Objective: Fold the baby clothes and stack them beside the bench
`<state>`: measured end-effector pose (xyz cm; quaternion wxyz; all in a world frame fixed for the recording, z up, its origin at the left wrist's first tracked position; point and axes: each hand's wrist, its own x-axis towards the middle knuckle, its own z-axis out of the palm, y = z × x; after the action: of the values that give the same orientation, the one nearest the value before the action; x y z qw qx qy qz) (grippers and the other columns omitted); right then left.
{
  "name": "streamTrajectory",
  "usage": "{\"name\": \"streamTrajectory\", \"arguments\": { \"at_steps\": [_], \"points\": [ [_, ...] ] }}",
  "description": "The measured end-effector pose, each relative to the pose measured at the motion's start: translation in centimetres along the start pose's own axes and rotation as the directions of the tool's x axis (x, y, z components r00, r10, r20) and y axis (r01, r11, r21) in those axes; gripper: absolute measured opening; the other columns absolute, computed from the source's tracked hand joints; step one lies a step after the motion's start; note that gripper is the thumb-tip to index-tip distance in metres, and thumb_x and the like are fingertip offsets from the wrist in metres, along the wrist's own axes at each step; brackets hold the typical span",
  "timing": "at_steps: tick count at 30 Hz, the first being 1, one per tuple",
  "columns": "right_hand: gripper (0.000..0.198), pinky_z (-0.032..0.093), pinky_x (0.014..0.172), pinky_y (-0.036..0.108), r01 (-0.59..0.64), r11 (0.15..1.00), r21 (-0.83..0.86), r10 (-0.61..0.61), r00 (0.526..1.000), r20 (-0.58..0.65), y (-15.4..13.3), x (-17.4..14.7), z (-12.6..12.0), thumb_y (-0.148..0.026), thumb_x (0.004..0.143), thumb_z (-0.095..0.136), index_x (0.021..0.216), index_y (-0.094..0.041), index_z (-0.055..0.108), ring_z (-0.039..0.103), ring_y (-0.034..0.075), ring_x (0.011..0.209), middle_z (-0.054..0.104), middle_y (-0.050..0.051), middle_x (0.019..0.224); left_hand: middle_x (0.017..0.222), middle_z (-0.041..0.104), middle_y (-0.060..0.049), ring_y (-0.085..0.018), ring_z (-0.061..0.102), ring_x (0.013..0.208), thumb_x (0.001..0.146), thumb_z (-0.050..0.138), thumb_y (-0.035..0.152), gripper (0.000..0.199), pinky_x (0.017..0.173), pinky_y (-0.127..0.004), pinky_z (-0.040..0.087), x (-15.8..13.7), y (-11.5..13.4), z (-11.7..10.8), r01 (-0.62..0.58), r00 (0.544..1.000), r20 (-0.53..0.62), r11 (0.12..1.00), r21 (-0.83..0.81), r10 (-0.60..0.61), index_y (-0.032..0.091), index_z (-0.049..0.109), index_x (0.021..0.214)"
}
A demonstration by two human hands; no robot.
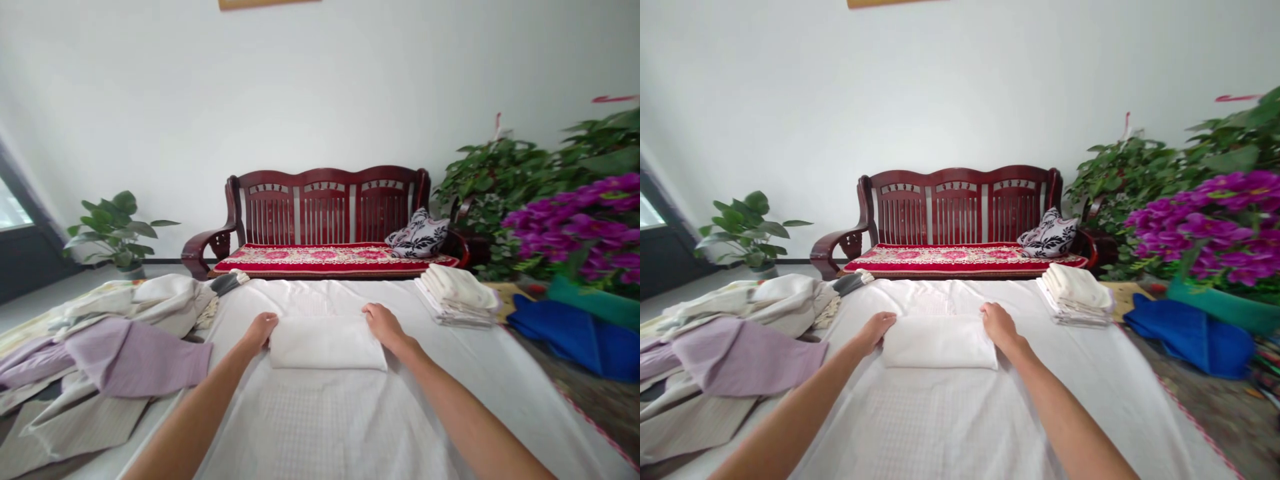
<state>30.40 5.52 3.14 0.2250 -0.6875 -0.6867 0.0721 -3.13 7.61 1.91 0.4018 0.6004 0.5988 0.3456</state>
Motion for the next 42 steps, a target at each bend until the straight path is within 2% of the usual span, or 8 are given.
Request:
{"name": "streamTrajectory", "arguments": {
  "at_steps": [4, 6, 9, 12, 19, 34, 38, 42],
  "points": [
    [0.041, 0.041, 0.106, 0.042, 0.114, 0.987, -0.114, -0.12, 0.992, -0.049, -2.2, -1.9, 0.2, -0.016, 0.096, 0.038, 0.128, -0.012, 0.062, 0.058, 0.028, 0.124, 0.063, 0.019, 0.132, 0.054, 0.052, 0.003, -0.014, 0.052, 0.048, 0.072, 0.061, 0.065, 0.047, 0.046, -0.024, 0.039, -0.8, -0.6, -0.6, 0.124, 0.992, 0.038, 0.98, -0.155, -0.12, 0.02, 0.051, 0.067],
    [0.046, 0.032, 0.115, 0.044, 0.269, 0.949, -0.163, -0.274, 0.962, -0.008, -4.3, -3.2, 0.8, -0.022, 0.098, 0.038, 0.14, -0.01, 0.054, 0.045, 0.028, 0.138, 0.054, 0.018, 0.146, 0.065, 0.063, -0.002, -0.016, 0.06, 0.059, 0.065, 0.071, 0.065, 0.05, 0.054, -0.027, 0.048, -1.5, -0.6, -0.9, 0.214, 0.976, 0.104, 0.93, -0.3, -0.191, 0.017, 0.059, 0.074],
    [0.057, 0.019, 0.122, 0.048, 0.361, 0.919, -0.16, -0.347, 0.932, 0.108, -7.0, -5.0, 2.6, -0.036, 0.1, 0.037, 0.151, -0.011, 0.041, 0.027, 0.028, 0.149, 0.037, 0.014, 0.159, 0.07, 0.067, -0.003, -0.017, 0.063, 0.063, 0.058, 0.082, 0.056, 0.049, 0.057, -0.027, 0.05, -2.3, -0.6, -0.9, 0.288, 0.956, 0.165, 0.885, -0.366, -0.243, 0.015, 0.062, 0.076],
    [0.064, 0.012, 0.123, 0.049, 0.33, 0.934, -0.141, -0.3, 0.934, 0.195, -8.1, -5.7, 4.3, -0.043, 0.101, 0.031, 0.155, -0.009, 0.034, 0.018, 0.026, 0.152, 0.027, 0.012, 0.164, 0.062, 0.063, 0.001, -0.014, 0.059, 0.055, 0.059, 0.084, 0.044, 0.04, 0.05, -0.023, 0.045, -2.8, -0.2, -0.4, 0.284, 0.957, 0.154, 0.898, -0.337, -0.245, 0.015, 0.061, 0.074],
    [0.064, 0.011, 0.122, 0.054, 0.255, 0.961, -0.109, -0.212, 0.929, 0.305, -8.8, -5.0, 4.6, -0.04, 0.1, 0.029, 0.156, -0.009, 0.032, 0.016, 0.028, 0.153, 0.025, 0.015, 0.164, 0.077, 0.07, -0.002, -0.014, 0.064, 0.061, 0.068, 0.077, 0.03, 0.031, 0.056, -0.024, 0.051, -3.3, 2.1, 0.7, 0.201, 0.979, 0.109, 0.803, -0.561, -0.169, 0.016, 0.062, 0.091],
    [0.062, 0.01, 0.119, 0.063, 0.317, 0.943, -0.1, -0.288, 0.93, 0.23, -8.7, -5.4, 5.4, -0.035, 0.101, 0.028, 0.155, -0.006, 0.031, 0.016, 0.035, 0.152, 0.026, 0.02, 0.162, 0.062, 0.057, 0.006, -0.008, 0.051, 0.049, 0.07, 0.069, 0.03, 0.026, 0.047, -0.018, 0.043, -3.4, 10.2, 4.9, 0.095, 0.99, 0.134, 0.927, -0.363, -0.048, 0.019, 0.052, 0.087],
    [0.057, 0.013, 0.119, 0.064, 0.365, 0.921, 0.136, -0.388, 0.89, 0.237, -7.6, -4.4, 4.6, -0.033, 0.095, 0.043, 0.148, -0.013, 0.047, 0.021, 0.037, 0.15, 0.033, 0.018, 0.16, 0.06, 0.056, 0.007, -0.009, 0.052, 0.05, 0.073, 0.066, 0.031, 0.025, 0.049, -0.019, 0.043, -3.3, 11.1, 6.2, 0.074, 0.99, 0.14, 0.946, -0.314, -0.031, 0.02, 0.05, 0.088],
    [0.043, 0.032, 0.116, 0.051, 0.169, 0.805, 0.569, -0.276, 0.955, 0.106, -5.5, -3.6, 2.6, -0.031, 0.096, 0.038, 0.126, -0.017, 0.066, 0.045, 0.029, 0.138, 0.056, 0.014, 0.145, 0.06, 0.056, 0.006, -0.009, 0.052, 0.048, 0.073, 0.068, 0.034, 0.029, 0.049, -0.02, 0.043, -2.9, 11.6, 7.4, 0.078, 0.988, 0.154, 0.955, -0.288, -0.035, 0.02, 0.049, 0.091]
  ]
}}
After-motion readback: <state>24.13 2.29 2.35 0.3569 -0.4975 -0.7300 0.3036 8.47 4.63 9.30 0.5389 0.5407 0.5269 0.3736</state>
